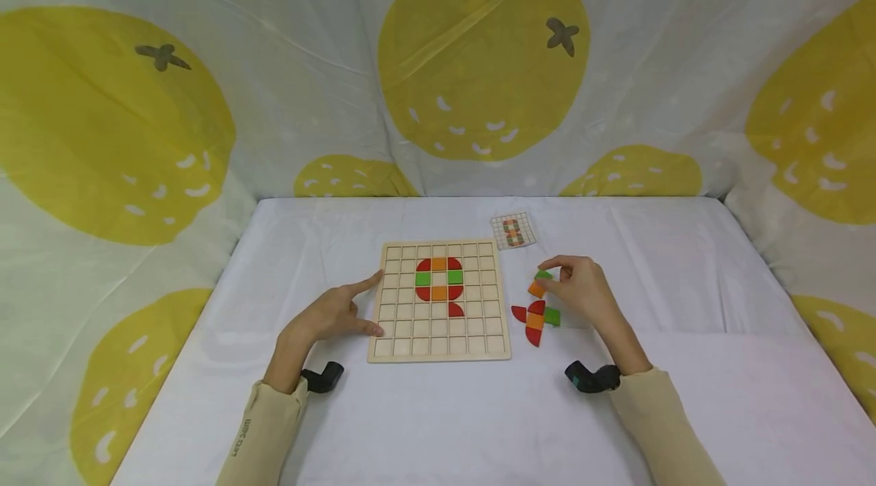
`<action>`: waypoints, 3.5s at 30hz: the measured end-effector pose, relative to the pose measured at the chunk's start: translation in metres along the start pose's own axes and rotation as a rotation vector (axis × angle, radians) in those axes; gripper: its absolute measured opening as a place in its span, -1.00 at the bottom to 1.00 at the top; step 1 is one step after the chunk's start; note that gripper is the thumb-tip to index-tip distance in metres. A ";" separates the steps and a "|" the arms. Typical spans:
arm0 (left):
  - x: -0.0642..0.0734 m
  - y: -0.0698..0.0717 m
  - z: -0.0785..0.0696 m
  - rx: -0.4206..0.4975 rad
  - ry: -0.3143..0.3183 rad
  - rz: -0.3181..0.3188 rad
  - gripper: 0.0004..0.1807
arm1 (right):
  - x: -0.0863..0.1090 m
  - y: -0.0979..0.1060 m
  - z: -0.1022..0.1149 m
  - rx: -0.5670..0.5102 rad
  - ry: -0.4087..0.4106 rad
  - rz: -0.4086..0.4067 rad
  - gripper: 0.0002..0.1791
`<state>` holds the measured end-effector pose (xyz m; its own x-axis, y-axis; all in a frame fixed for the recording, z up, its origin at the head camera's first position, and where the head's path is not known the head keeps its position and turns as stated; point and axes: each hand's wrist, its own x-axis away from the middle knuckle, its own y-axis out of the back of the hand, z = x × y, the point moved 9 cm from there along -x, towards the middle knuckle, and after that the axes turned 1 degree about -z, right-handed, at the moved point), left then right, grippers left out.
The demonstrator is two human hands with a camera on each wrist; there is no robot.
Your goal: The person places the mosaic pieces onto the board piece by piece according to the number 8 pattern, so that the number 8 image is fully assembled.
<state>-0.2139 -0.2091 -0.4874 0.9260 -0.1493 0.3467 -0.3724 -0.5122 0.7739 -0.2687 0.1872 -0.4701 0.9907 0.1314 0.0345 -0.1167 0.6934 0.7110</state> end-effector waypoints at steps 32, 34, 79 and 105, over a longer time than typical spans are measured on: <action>0.000 0.001 0.001 -0.023 0.001 -0.007 0.22 | -0.005 -0.006 -0.036 -0.017 -0.091 0.019 -0.62; 0.000 0.001 0.001 -0.022 0.002 -0.008 0.22 | -0.004 -0.007 -0.033 -0.005 -0.086 0.015 -0.60; 0.000 0.000 0.000 -0.008 -0.027 -0.010 0.22 | 0.038 -0.105 0.074 -0.110 0.268 0.271 -0.75; 0.000 0.000 -0.001 -0.011 -0.036 -0.005 0.21 | 0.039 -0.112 0.073 -0.100 0.220 0.209 -0.73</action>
<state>-0.2142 -0.2085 -0.4872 0.9293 -0.1776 0.3239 -0.3685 -0.5038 0.7813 -0.2116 0.0628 -0.4966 0.9072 0.4204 0.0123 -0.3329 0.6999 0.6319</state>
